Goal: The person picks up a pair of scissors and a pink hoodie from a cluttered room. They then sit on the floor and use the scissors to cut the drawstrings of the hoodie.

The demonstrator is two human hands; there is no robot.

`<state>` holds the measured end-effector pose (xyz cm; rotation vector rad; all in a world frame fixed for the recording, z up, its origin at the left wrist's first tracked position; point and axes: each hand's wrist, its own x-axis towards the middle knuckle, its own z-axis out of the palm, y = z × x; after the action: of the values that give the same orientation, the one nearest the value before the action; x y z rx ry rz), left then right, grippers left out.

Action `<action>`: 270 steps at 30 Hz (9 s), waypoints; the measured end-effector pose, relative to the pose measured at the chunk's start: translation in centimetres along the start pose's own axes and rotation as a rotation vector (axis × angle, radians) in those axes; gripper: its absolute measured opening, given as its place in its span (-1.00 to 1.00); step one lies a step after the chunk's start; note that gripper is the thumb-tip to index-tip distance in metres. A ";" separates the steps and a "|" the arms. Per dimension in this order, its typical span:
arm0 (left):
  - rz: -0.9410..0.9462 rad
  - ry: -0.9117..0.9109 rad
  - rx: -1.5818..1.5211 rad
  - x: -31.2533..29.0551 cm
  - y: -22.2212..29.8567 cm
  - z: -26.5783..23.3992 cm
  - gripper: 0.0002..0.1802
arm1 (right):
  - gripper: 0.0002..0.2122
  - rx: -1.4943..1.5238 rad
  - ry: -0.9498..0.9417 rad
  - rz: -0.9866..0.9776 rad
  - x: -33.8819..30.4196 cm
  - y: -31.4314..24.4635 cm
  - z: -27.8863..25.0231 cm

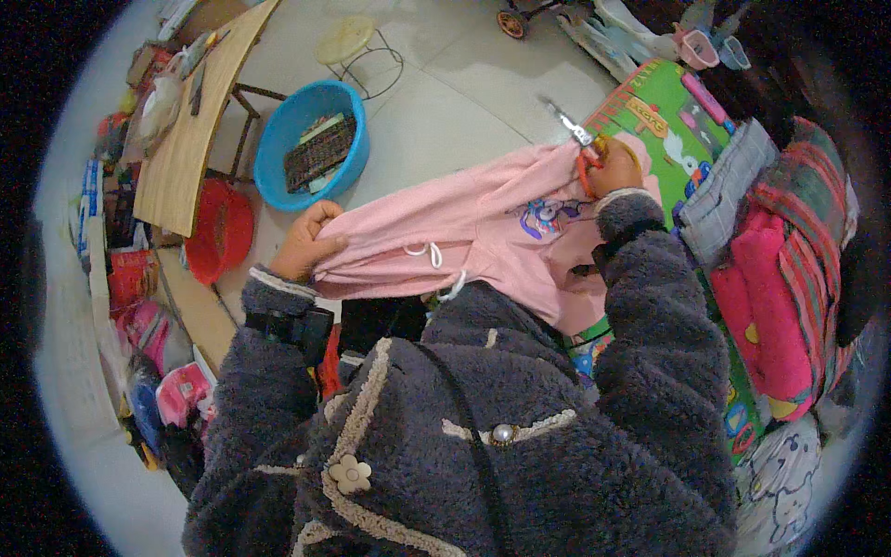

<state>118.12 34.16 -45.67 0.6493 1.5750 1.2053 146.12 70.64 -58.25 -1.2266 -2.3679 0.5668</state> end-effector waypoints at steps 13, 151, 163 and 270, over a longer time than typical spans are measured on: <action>0.932 0.365 0.561 6.2 16.5 8.6 -0.83 | -0.62 -0.142 0.775 0.077 5.0 2.2 -27.2; -0.287 -0.189 -0.037 26.7 -8.7 12.2 -0.60 | -0.54 0.068 0.109 0.823 -28.1 11.9 -4.4; -0.505 -0.328 -0.176 27.8 -10.2 9.5 -0.65 | -0.43 -0.250 0.119 0.811 -28.9 12.8 -1.3; 0.598 -0.687 1.279 22.3 -10.5 31.1 -0.77 | -0.51 -0.072 -0.053 0.783 -20.5 8.7 -0.6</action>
<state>140.72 61.25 -63.86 2.1841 1.4040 0.0804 163.07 58.29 -65.87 -2.1976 -1.8866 0.7442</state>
